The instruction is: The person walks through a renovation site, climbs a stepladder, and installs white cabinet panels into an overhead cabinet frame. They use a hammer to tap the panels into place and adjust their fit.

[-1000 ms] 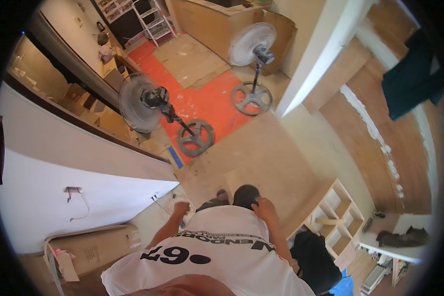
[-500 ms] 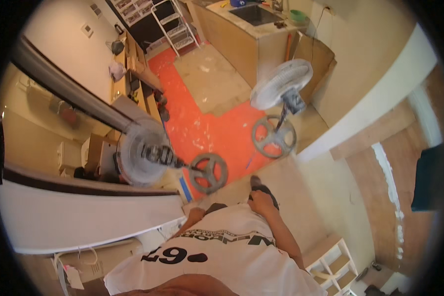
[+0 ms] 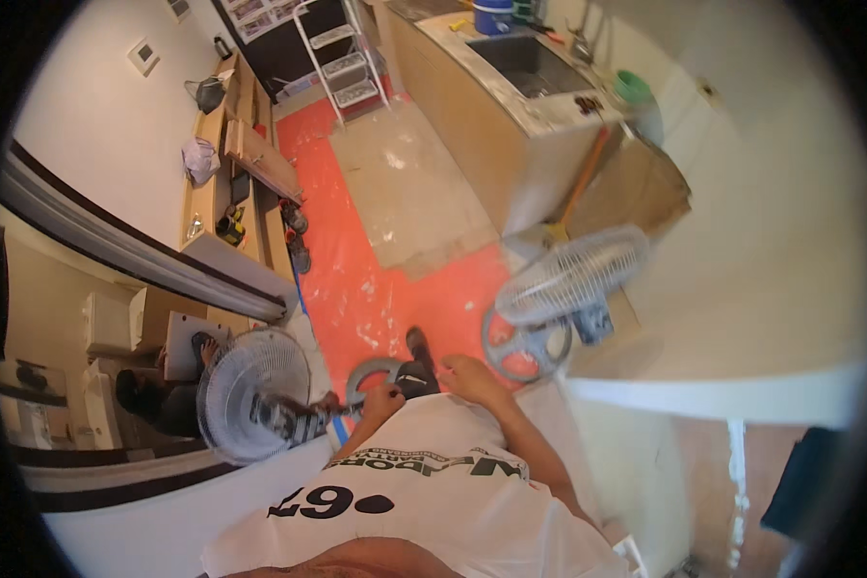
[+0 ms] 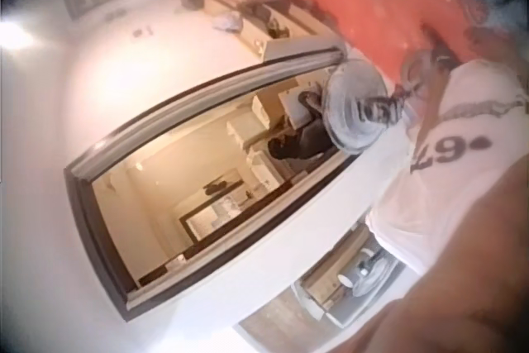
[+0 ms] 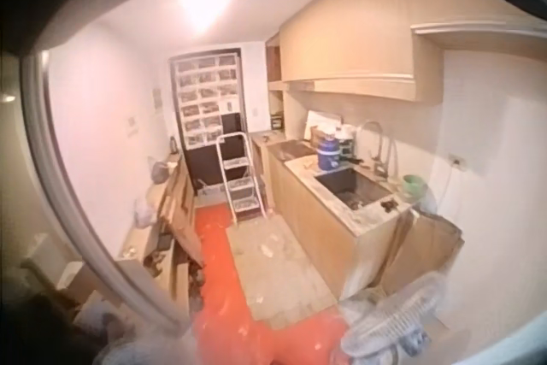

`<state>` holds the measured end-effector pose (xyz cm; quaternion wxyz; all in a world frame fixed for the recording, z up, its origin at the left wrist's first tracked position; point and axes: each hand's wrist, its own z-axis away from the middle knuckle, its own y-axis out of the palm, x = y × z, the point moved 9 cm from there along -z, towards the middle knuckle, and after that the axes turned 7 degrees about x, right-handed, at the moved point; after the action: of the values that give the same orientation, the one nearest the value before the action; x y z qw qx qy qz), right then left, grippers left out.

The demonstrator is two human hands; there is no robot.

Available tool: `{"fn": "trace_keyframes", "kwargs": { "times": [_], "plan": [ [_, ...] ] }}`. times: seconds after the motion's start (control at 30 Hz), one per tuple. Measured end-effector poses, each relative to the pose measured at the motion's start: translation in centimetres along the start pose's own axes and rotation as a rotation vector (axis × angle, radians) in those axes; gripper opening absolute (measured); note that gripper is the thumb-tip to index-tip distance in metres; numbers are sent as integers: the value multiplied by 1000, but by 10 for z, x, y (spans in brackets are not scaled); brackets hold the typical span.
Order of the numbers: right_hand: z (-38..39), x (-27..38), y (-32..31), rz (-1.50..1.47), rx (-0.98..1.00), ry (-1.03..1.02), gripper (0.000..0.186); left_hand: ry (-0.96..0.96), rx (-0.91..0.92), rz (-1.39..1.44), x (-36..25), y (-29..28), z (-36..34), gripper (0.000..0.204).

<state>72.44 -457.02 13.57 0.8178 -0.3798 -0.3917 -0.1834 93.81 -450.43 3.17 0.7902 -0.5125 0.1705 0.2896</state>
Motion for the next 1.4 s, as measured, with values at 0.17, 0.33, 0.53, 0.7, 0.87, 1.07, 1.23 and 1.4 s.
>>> {"fn": "trace_keyframes", "kwargs": {
  "times": [0.17,0.33,0.53,0.7,0.87,1.07,1.23,1.4],
  "plan": [
    [-165,-3,-22,-113,147,10,39,132,-65,-128,-20,-100,-174,18],
    [-266,38,-76,-35,118,5,41,8,-58,8,41,-176,-319,20],
    [-400,31,-143,16,175,12,43,-185,-146,228,81,-235,-410,24],
    [-525,77,-204,175,344,-9,41,-451,143,-206,177,-162,-438,23],
    [-668,108,-277,530,273,-235,38,-927,-207,539,188,-116,-392,21],
    [-796,187,-360,522,203,-222,38,-959,-242,859,172,-114,-475,22],
    [-884,172,-360,608,198,-174,40,-889,-234,888,203,-155,-571,22],
    [-911,137,-348,635,413,15,43,-740,-317,885,266,-262,-671,23]
  ]
}}
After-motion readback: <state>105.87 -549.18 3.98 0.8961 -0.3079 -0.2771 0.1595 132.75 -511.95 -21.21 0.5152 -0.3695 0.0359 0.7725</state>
